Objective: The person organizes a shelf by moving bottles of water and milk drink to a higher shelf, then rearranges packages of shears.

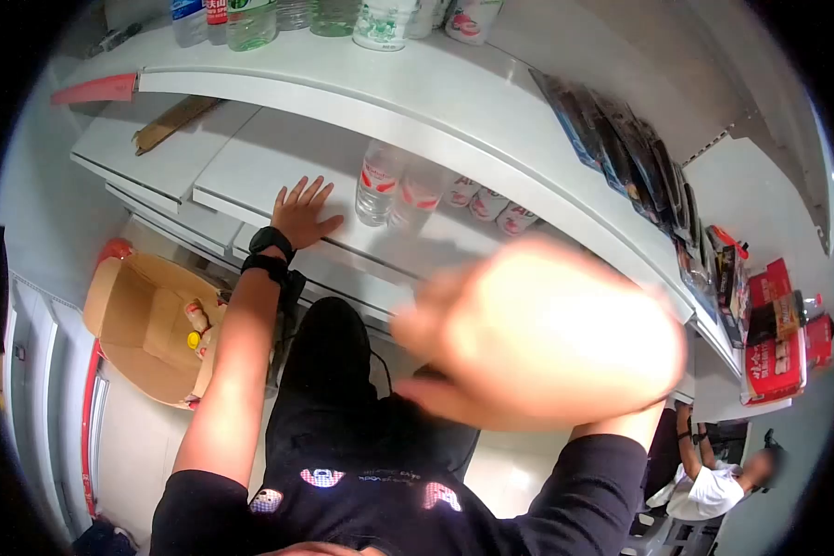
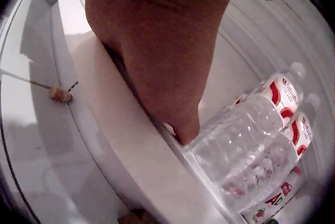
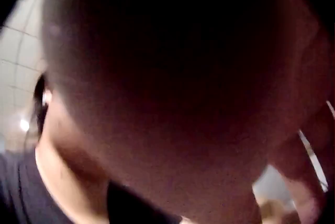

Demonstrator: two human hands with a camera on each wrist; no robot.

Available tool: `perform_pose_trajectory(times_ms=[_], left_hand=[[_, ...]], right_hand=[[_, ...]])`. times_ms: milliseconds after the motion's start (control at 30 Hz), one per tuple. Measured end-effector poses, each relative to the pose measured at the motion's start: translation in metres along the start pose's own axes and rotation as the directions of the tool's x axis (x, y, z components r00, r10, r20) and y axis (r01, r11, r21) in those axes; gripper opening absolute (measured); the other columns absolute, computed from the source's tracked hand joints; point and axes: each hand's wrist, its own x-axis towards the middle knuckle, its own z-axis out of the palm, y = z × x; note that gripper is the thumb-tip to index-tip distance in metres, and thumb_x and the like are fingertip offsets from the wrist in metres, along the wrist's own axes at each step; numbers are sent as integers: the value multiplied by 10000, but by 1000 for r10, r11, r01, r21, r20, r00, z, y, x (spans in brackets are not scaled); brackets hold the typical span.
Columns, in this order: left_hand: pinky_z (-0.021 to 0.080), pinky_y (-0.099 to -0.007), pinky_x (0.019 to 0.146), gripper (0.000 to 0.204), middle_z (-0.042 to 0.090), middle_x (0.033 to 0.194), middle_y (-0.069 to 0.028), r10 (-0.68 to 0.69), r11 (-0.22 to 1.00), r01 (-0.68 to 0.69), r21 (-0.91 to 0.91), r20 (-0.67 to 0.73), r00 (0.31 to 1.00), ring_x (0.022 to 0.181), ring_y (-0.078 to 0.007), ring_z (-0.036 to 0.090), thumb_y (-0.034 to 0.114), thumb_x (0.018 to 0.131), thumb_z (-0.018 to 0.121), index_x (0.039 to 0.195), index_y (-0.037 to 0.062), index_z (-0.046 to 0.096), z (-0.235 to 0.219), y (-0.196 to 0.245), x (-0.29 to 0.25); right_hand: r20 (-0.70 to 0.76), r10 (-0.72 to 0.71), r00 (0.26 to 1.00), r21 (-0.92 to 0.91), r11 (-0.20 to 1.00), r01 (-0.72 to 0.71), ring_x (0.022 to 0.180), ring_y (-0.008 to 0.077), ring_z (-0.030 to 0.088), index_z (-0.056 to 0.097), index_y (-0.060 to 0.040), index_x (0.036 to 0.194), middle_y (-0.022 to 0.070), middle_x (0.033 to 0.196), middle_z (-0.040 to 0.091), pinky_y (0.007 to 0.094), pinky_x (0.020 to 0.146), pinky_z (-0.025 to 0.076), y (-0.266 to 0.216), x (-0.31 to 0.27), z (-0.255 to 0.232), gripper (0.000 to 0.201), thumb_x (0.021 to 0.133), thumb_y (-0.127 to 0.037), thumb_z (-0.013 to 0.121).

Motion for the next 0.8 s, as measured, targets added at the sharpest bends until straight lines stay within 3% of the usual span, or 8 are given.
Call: perform_pose_trajectory(times_ms=[100, 167, 233, 300, 367, 433, 567, 800], left_hand=[[98, -514, 1192, 776, 218, 1600, 2, 9, 1000, -10, -16, -11, 1000, 1484, -225, 151, 698, 889, 388, 1519, 256, 284, 0, -1, 0], [98, -515, 1192, 772, 222, 1599, -1, 7, 999, -8, -31, -15, 1000, 1484, -229, 151, 694, 890, 390, 1518, 256, 286, -1, -2, -1], [98, -516, 1192, 769, 225, 1598, -5, 8, 999, -8, -44, -9, 1000, 1483, -232, 151, 690, 891, 391, 1517, 256, 288, -1, -2, -1], [95, -518, 1192, 775, 231, 1596, -11, 20, 998, -21, -63, -22, 1000, 1483, -239, 152, 693, 886, 399, 1515, 254, 292, 0, -2, -1], [92, -517, 1193, 778, 232, 1596, -12, 20, 997, -22, -68, -27, 999, 1483, -240, 152, 696, 885, 399, 1515, 253, 293, 2, -3, -1], [89, -517, 1193, 782, 232, 1595, -13, 19, 997, -22, -75, -33, 999, 1483, -241, 152, 700, 883, 399, 1515, 252, 293, 2, -4, -1], [81, -516, 1194, 792, 226, 1597, -13, 18, 997, -20, -74, -17, 1000, 1484, -241, 148, 706, 878, 402, 1517, 251, 289, 0, -3, -1], [79, -505, 1191, 775, 212, 1602, -4, 17, 997, -16, -77, 10, 1000, 1483, -230, 148, 688, 885, 421, 1516, 257, 286, 0, -4, 0]], right_hand=[[535, 196, 822, -53, 979, -199, 824, 328, 666, 653, -74, 982, 135, 900, 671, 421, 722, 535, 25, -4, 92, 340, 845, -385, 671], [428, 314, 847, 17, 935, -355, 845, 368, 648, 655, -66, 1019, 170, 898, 661, 455, 765, 513, 67, -10, 127, 349, 857, -376, 654], [26, 439, 898, 116, 891, -439, 843, 354, 654, 656, -65, 1037, 173, 907, 662, 429, 738, 516, 123, -24, 155, 342, 857, -357, 660], [-391, 508, 767, 172, 860, -481, 843, 328, 662, 666, -73, 1053, 159, 929, 673, 412, 721, 515, 172, -25, 169, 318, 867, -330, 660], [-355, 744, 567, 180, 649, -739, 854, 312, 665, 667, -70, 1088, 141, 973, 683, 395, 724, 518, 173, -13, 127, 308, 880, -296, 651], [-838, 13, 546, -363, 734, -575, 851, 323, 664, 661, -52, 1102, 124, 965, 693, 401, 734, 516, 255, -43, 164, 316, 893, -289, 642], [-890, 89, 447, -287, 653, -701, 853, 324, 663, 660, -53, 1104, 125, 961, 693, 403, 736, 516, 322, -61, 173, 320, 891, -291, 645], [-906, 109, 409, -252, 638, -728, 854, 326, 663, 659, -55, 1107, 128, 953, 694, 406, 740, 516, 337, -58, 183, 326, 886, -294, 649]])
